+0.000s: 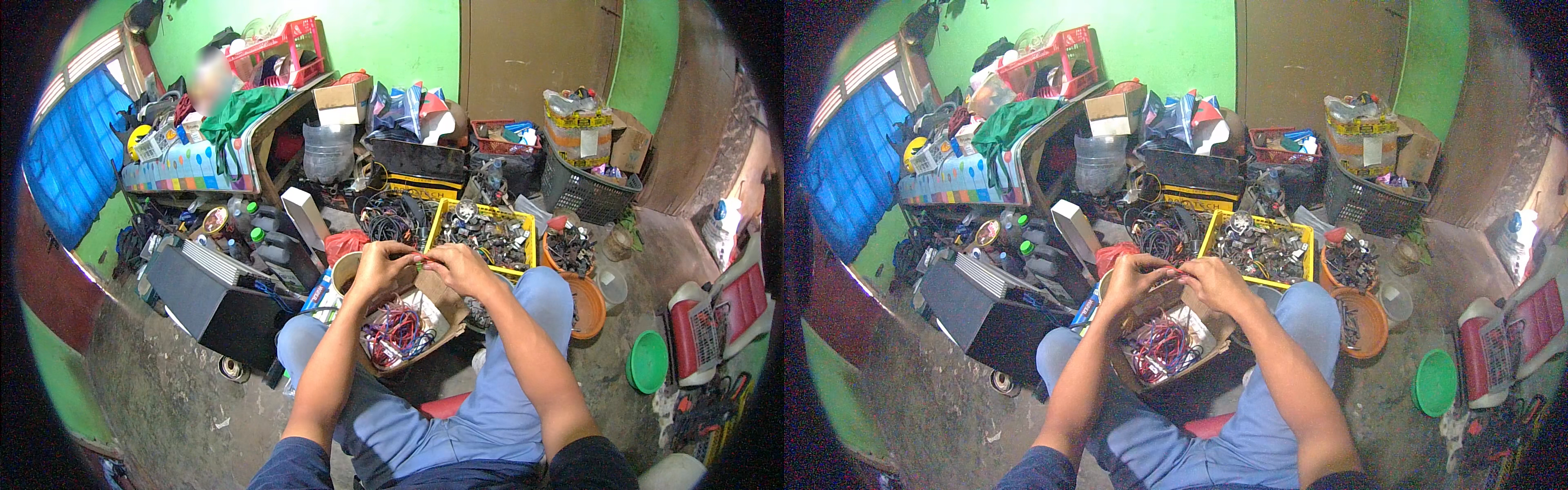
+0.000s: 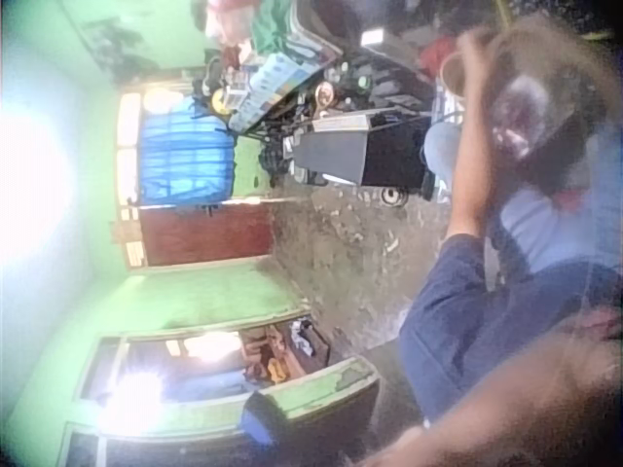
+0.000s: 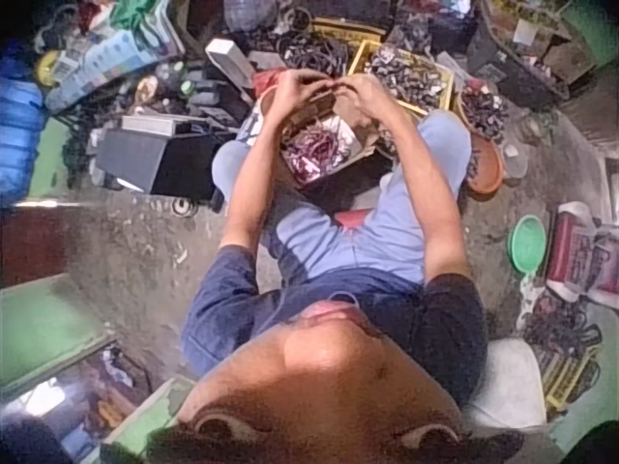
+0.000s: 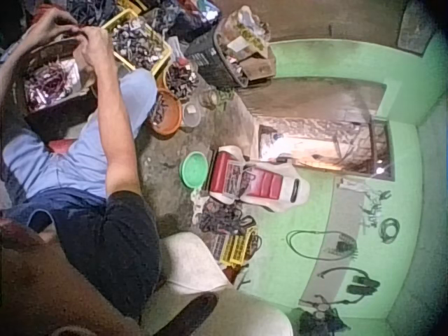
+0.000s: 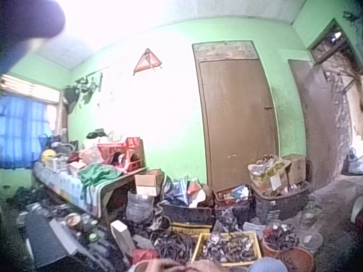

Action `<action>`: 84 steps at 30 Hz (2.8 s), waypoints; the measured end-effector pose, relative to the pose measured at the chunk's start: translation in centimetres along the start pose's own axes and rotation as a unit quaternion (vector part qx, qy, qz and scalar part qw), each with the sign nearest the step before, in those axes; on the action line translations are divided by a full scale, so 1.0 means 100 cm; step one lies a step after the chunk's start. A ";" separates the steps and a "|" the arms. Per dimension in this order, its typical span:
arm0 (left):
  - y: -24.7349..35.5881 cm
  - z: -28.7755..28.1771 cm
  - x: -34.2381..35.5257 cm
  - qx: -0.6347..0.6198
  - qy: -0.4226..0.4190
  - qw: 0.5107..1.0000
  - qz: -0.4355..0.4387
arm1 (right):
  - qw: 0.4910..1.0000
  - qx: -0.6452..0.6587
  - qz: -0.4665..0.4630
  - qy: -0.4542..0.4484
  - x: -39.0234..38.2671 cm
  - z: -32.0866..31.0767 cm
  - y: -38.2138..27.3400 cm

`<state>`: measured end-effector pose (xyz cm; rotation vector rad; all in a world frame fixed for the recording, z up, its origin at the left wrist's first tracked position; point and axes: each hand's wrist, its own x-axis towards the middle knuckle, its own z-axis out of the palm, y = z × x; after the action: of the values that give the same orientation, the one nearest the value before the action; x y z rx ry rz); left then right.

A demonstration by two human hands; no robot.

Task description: The person manipulates a bundle of wires and a small electronic component, stripping wire insulation by hand and inserting wire ends into a connector block. They also sort through wires inside a cardboard box.

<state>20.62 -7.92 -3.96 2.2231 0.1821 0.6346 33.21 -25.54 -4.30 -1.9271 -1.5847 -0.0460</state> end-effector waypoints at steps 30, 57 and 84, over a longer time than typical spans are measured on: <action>0.005 -0.001 -0.006 0.037 -0.002 0.986 0.165 | 0.995 0.079 0.008 -0.059 -0.004 -0.005 0.012; -0.001 0.012 0.001 -0.218 0.057 0.968 -0.110 | 0.958 0.193 0.170 0.128 0.006 0.019 -0.004; 0.016 0.026 -0.004 -0.181 0.071 0.980 -0.042 | 0.988 0.065 0.103 0.100 -0.003 0.016 0.004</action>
<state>21.49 -10.85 -4.35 1.8121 0.2129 0.7193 32.87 -25.05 -5.90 -1.9099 -1.2232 -0.0462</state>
